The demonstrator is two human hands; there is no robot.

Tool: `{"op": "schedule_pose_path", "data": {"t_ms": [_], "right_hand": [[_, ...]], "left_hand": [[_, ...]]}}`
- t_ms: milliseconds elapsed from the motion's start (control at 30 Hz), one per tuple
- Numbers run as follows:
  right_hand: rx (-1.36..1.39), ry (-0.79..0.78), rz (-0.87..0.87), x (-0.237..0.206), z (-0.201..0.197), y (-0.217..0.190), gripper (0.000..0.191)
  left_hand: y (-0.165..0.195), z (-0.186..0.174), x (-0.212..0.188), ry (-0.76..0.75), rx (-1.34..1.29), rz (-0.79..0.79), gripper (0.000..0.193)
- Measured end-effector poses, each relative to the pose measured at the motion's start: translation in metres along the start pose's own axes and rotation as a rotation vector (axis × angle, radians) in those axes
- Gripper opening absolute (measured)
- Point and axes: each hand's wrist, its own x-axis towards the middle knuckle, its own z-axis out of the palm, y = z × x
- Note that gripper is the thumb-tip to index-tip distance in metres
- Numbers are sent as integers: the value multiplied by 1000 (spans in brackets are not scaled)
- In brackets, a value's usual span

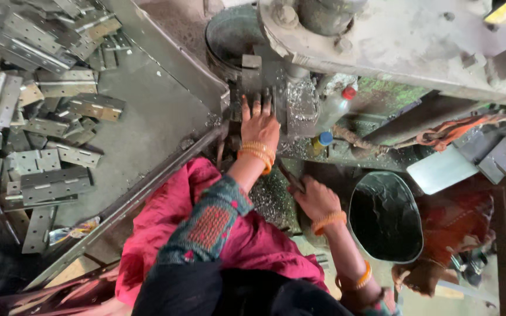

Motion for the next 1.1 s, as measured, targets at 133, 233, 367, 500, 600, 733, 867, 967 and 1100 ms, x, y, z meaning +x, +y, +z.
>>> {"op": "schedule_pose_path", "data": {"t_ms": [133,233,367,500,600,733,867,967,1100], "right_hand": [[87,52,-68,-19,9,-8,44],[-27,69,26,-28,14,-8,45],[11,36,-68,-11,1,1,49],[47,35,-73,-12,4,0,47],[36,53,1,-26,14,-6,48],[35,-12,-19,-15,4,0,50],[-21,33,-43,2,3,17,46],[8,69,-43,-9,33,25,43],[36,122,-89,-18,48,26,45]], "left_hand": [[3,10,5,108,-76,-34,40],[3,16,5,54,-110,-4,38],[-2,17,18,-14,25,-5,42],[-3,16,30,41,5,-50,45],[-1,16,25,48,-48,-51,48],[-3,13,23,-189,-81,-59,43],[0,11,45,-27,13,-108,50],[5,12,56,-199,25,-95,44],[-6,12,34,132,-89,-95,53]]}}
